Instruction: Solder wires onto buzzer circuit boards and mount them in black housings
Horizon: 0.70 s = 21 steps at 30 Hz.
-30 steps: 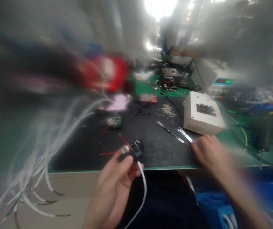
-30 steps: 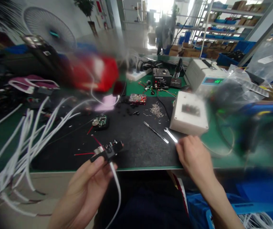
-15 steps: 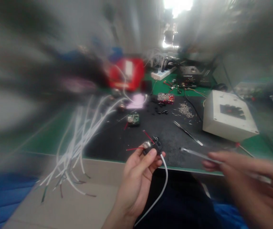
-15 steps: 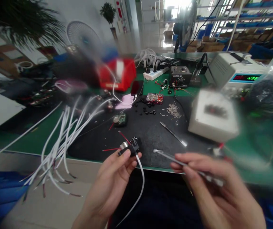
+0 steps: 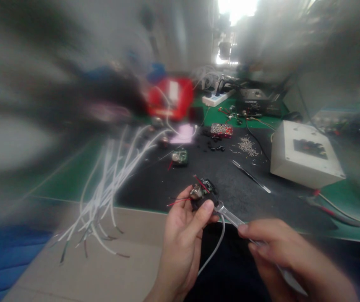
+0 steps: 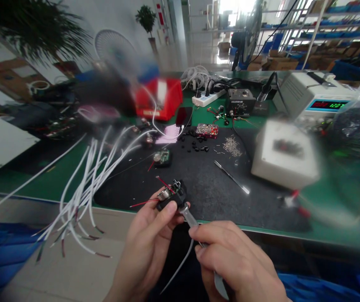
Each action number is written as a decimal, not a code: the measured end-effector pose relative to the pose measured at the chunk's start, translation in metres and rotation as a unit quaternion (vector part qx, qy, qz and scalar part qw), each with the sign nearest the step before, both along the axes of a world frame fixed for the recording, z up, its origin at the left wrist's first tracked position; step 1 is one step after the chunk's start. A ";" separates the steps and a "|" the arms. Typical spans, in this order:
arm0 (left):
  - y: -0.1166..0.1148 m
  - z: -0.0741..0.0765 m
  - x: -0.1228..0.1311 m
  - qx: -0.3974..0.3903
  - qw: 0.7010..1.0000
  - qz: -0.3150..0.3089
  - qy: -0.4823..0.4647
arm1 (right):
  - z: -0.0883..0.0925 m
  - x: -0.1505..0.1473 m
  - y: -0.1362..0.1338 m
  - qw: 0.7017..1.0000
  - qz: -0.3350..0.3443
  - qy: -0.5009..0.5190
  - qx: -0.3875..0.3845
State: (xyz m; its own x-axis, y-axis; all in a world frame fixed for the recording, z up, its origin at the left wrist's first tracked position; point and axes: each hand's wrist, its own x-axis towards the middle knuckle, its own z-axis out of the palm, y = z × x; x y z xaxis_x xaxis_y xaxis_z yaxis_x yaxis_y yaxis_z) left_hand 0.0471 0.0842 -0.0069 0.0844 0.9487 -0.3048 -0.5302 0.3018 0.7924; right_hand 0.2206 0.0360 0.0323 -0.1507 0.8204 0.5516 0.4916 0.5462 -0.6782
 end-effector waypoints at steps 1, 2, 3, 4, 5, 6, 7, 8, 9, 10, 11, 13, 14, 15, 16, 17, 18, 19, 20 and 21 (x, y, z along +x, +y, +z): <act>0.000 0.000 0.000 0.004 1.000 0.004 0.004 | 0.000 -0.001 0.000 1.000 -0.003 -0.005 0.002; 0.000 0.000 0.000 0.008 1.000 0.007 0.008 | 0.001 -0.001 0.001 1.000 -0.010 -0.005 0.003; 0.001 0.000 0.000 0.013 1.000 0.011 0.013 | 0.001 -0.001 0.001 1.000 -0.016 -0.004 0.006; 0.001 0.000 0.000 0.017 1.000 0.015 0.018 | 0.002 0.000 0.002 1.000 -0.018 -0.005 0.012; 0.001 0.000 0.000 0.021 0.999 0.020 0.022 | 0.003 0.000 0.003 1.000 -0.016 -0.007 0.021; 0.001 0.000 0.000 0.023 0.999 0.024 0.025 | 0.003 0.000 0.004 0.999 -0.011 -0.010 0.032; 0.001 0.000 0.000 0.023 0.999 0.027 0.028 | 0.004 0.000 0.005 0.999 -0.004 -0.016 0.040; 0.001 0.000 0.000 0.023 0.999 0.030 0.030 | 0.004 0.000 0.007 0.999 0.003 -0.021 0.044; 0.000 0.000 0.000 0.024 0.999 0.034 0.033 | 0.004 -0.001 0.008 0.999 0.007 -0.025 0.047; 0.000 -0.001 0.000 0.025 0.998 0.038 0.035 | 0.004 -0.001 0.009 0.998 0.006 -0.027 0.048; 0.000 -0.001 0.000 0.026 0.998 0.042 0.038 | 0.005 -0.002 0.009 0.998 0.007 -0.031 0.048; -0.001 -0.002 -0.001 0.031 0.997 0.046 0.046 | 0.005 -0.003 0.010 0.998 0.010 -0.040 0.049; -0.001 -0.003 -0.001 0.033 0.997 0.047 0.049 | 0.005 -0.003 0.010 0.998 0.014 -0.045 0.049; -0.001 -0.003 -0.002 0.035 0.997 0.045 0.052 | 0.006 -0.002 0.009 0.998 0.018 -0.051 0.044; 0.000 -0.002 -0.002 0.036 0.997 0.042 0.053 | 0.006 -0.001 0.009 0.998 0.022 -0.053 0.039; 0.000 -0.002 -0.003 0.036 0.997 0.039 0.054 | 0.006 0.000 0.008 0.998 0.025 -0.053 0.036; 0.001 -0.001 -0.003 0.035 0.997 0.037 0.055 | 0.005 0.002 0.007 0.998 0.024 -0.052 0.035; 0.001 0.000 -0.003 0.032 0.997 0.035 0.057 | 0.004 0.004 0.006 0.998 0.022 -0.053 0.033; 0.002 0.000 -0.004 0.030 0.997 0.033 0.059 | 0.003 0.005 0.005 0.998 0.021 -0.055 0.031; 0.002 0.001 -0.004 0.028 0.997 0.032 0.063 | 0.001 0.007 0.004 0.997 0.023 -0.059 0.031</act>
